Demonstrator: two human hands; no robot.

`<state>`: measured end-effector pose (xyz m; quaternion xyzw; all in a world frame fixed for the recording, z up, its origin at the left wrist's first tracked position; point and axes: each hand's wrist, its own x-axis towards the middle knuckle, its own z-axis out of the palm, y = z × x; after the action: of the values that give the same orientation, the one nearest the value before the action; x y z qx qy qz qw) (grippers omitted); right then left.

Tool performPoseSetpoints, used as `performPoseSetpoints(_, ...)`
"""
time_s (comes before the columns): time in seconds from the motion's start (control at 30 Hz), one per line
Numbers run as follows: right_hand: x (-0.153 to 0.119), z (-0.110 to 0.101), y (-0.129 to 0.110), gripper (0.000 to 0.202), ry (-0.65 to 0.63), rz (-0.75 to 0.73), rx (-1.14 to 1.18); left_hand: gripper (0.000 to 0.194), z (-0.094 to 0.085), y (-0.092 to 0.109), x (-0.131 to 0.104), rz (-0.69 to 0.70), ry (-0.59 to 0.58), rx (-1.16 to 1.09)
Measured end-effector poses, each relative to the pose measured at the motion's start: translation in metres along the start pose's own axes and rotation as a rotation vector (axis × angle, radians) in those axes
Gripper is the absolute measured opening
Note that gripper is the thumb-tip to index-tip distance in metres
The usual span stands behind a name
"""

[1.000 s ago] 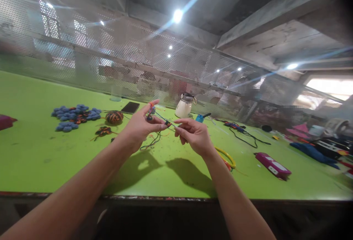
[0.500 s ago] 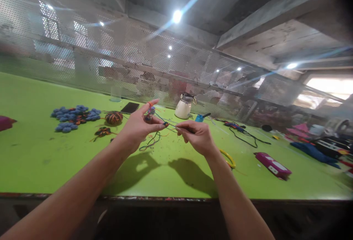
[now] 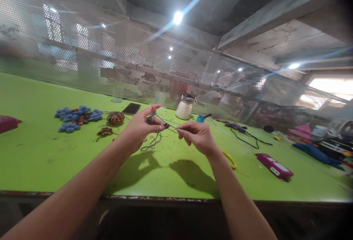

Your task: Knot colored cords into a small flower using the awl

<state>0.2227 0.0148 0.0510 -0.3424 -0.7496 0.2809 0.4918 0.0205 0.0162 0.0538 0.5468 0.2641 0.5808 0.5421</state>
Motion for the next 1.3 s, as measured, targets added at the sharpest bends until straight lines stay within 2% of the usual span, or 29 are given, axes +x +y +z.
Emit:
performPoseSetpoints(0.1, 0.000, 0.001, 0.000, 0.018, -0.014, 0.012, 0.060, 0.080, 0.001, 0.002, -0.001, -0.010, 0.008, 0.027)
performPoseSetpoints(0.23, 0.000, 0.006, 0.001, 0.015, -0.029, 0.041, 0.154, 0.062, 0.002, 0.003, -0.001, -0.035, 0.029, 0.064)
performPoseSetpoints(0.43, 0.001, 0.018, 0.006, 0.017, -0.005, 0.107, 0.315, 0.051, -0.001, -0.001, 0.002, -0.193, -0.002, -0.160)
performPoseSetpoints(0.6, 0.001, 0.027, 0.009, 0.019, 0.006, 0.188, 0.451, 0.038, -0.001, -0.003, 0.004, -0.229, 0.031, -0.264)
performPoseSetpoints(0.77, 0.000, 0.031, 0.010, 0.020, 0.009, 0.215, 0.482, 0.034, -0.003, -0.005, 0.005, -0.253, 0.060, -0.300)
performPoseSetpoints(1.07, 0.001, 0.033, 0.009, 0.020, 0.032, 0.168, 0.402, 0.034, -0.002, -0.013, 0.007, -0.270, 0.057, -0.261)
performPoseSetpoints(1.3, 0.003, 0.039, 0.007, 0.022, 0.131, 0.205, 0.416, 0.032, 0.006, -0.013, 0.003, -0.193, 0.086, -0.248)
